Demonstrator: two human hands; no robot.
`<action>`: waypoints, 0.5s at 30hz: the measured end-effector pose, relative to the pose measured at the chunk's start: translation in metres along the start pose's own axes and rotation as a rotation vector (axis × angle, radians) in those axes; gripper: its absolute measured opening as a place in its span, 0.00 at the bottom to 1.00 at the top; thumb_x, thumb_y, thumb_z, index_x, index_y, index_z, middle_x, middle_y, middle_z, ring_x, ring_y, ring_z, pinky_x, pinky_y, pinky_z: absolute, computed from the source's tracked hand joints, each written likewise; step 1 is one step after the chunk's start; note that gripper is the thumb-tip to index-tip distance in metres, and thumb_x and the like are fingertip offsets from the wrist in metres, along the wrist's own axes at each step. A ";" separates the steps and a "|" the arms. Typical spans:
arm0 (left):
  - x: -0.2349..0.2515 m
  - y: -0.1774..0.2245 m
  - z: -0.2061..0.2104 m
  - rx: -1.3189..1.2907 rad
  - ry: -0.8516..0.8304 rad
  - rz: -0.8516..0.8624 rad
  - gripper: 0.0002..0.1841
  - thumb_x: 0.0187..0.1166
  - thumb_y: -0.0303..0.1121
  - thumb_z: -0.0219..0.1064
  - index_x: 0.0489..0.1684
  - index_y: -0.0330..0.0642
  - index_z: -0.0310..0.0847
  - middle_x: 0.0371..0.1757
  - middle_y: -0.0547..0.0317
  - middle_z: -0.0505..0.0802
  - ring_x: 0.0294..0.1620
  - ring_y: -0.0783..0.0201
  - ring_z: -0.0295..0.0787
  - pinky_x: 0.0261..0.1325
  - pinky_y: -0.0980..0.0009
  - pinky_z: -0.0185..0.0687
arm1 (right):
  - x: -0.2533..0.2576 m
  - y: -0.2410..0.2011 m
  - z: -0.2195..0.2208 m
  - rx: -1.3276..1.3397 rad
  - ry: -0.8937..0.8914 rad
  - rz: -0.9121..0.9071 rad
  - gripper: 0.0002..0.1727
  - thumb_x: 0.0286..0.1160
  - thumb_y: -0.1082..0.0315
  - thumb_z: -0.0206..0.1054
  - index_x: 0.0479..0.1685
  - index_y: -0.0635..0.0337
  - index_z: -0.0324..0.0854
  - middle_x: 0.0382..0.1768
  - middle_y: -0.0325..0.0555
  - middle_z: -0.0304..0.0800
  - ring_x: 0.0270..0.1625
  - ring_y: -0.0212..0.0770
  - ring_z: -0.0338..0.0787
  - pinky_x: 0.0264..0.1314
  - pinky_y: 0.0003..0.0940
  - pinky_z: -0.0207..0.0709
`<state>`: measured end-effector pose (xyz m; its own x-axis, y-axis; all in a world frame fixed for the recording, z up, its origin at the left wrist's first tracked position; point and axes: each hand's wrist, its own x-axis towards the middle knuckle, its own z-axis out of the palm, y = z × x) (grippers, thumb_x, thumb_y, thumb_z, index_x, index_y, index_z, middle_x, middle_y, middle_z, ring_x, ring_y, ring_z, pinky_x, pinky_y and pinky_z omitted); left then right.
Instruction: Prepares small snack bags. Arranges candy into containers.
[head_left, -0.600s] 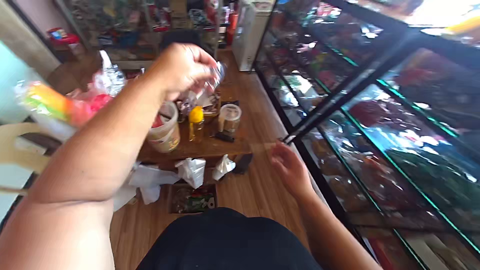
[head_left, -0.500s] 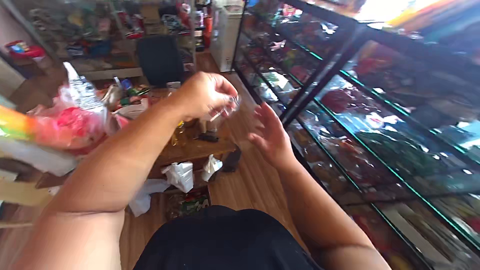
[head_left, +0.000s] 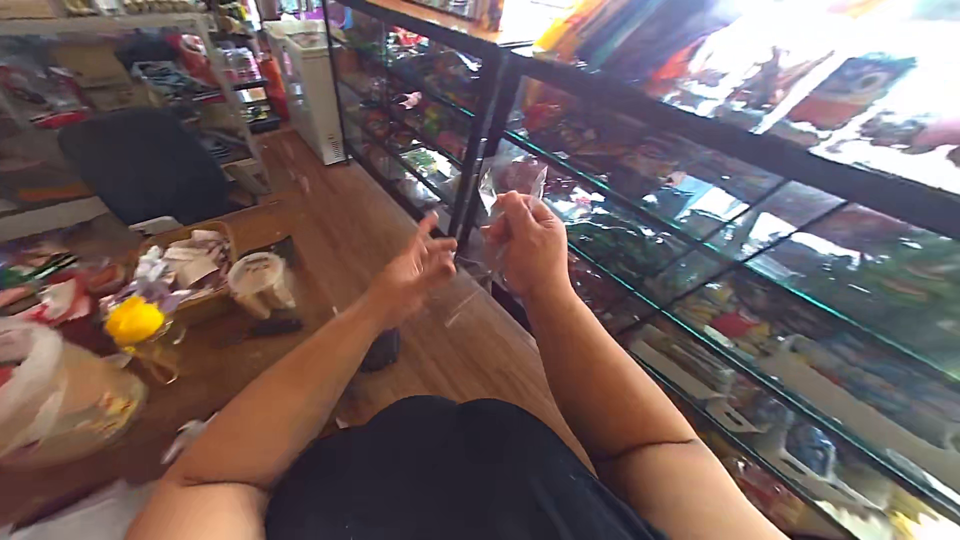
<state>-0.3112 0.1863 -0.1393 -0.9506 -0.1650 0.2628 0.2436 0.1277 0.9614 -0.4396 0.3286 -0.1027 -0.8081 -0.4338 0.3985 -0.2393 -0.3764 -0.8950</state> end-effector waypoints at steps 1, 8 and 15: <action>0.012 -0.014 0.015 0.014 -0.097 -0.038 0.50 0.77 0.45 0.70 0.95 0.41 0.38 0.72 0.56 0.86 0.67 0.69 0.86 0.69 0.68 0.82 | 0.008 -0.005 -0.017 0.027 0.053 -0.013 0.12 0.92 0.66 0.56 0.40 0.55 0.83 0.19 0.29 0.86 0.23 0.26 0.87 0.34 0.25 0.87; 0.098 -0.055 0.103 -0.378 -0.141 -0.317 0.09 0.86 0.23 0.59 0.55 0.33 0.83 0.38 0.63 0.91 0.37 0.72 0.89 0.51 0.73 0.88 | 0.046 -0.043 -0.136 0.064 0.420 -0.139 0.15 0.94 0.64 0.52 0.40 0.54 0.82 0.18 0.30 0.84 0.23 0.29 0.86 0.38 0.28 0.88; 0.190 -0.067 0.156 -0.379 -0.380 -0.216 0.18 0.82 0.25 0.65 0.69 0.31 0.75 0.59 0.55 0.90 0.55 0.69 0.89 0.62 0.71 0.85 | 0.055 -0.034 -0.210 0.146 0.781 -0.105 0.14 0.96 0.55 0.48 0.46 0.48 0.76 0.22 0.26 0.78 0.26 0.27 0.83 0.46 0.32 0.87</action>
<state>-0.5378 0.2991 -0.1667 -0.9717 0.2233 0.0771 0.0216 -0.2410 0.9703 -0.5891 0.4893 -0.0923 -0.9414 0.2880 0.1758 -0.3061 -0.5099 -0.8039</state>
